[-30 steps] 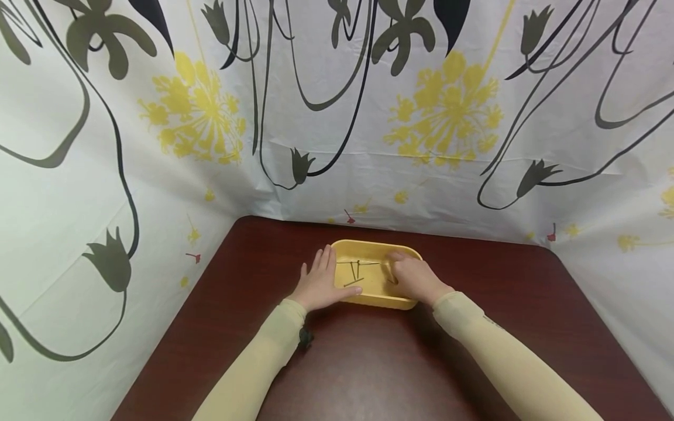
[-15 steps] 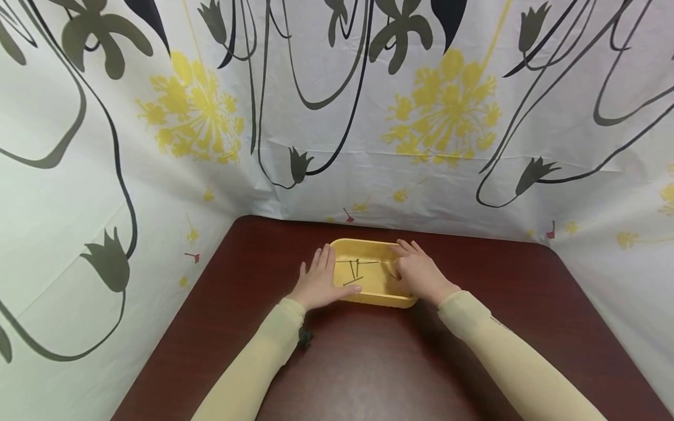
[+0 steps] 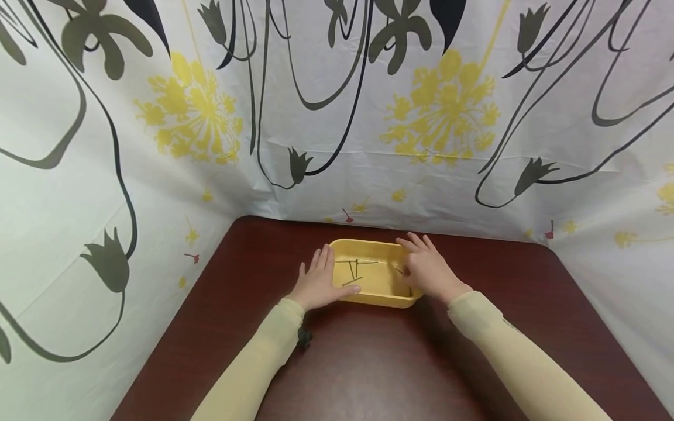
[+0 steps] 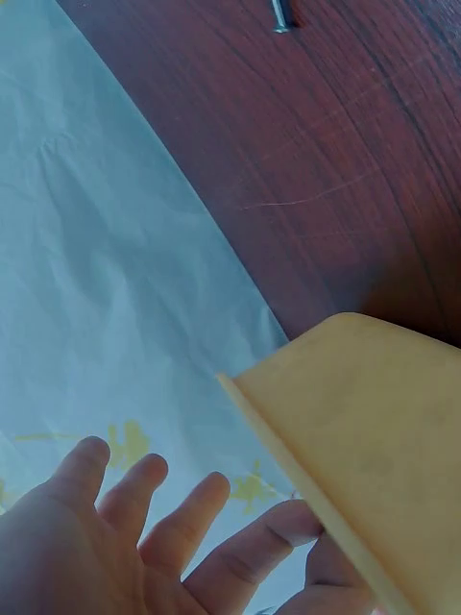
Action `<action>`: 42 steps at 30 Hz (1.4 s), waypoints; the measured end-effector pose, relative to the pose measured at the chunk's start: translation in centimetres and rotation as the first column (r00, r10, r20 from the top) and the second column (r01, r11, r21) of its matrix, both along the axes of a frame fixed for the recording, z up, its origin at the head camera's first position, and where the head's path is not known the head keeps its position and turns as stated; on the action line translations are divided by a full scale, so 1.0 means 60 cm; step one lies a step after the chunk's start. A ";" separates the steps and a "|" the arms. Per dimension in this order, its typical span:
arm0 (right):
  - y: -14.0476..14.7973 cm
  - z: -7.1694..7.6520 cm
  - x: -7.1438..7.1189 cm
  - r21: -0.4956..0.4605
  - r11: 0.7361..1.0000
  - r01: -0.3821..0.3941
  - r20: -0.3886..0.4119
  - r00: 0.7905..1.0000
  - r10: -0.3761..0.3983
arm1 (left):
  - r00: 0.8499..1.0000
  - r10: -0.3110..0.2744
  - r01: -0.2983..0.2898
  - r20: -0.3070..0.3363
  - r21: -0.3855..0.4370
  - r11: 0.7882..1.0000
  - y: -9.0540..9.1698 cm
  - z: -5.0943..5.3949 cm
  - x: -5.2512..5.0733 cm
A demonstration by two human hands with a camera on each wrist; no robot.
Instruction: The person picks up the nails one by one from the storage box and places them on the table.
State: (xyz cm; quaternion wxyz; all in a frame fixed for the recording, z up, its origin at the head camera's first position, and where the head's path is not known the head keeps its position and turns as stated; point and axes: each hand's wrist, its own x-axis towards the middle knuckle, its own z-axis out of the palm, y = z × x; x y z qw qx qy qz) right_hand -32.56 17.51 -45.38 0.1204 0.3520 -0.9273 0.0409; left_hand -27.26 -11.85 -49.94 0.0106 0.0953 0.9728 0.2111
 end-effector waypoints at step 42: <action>0.106 0.033 0.035 -0.066 0.988 0.143 -0.043 0.988 -0.146 | 1.000 -0.006 0.006 -0.008 0.020 1.000 0.000 -0.001 0.000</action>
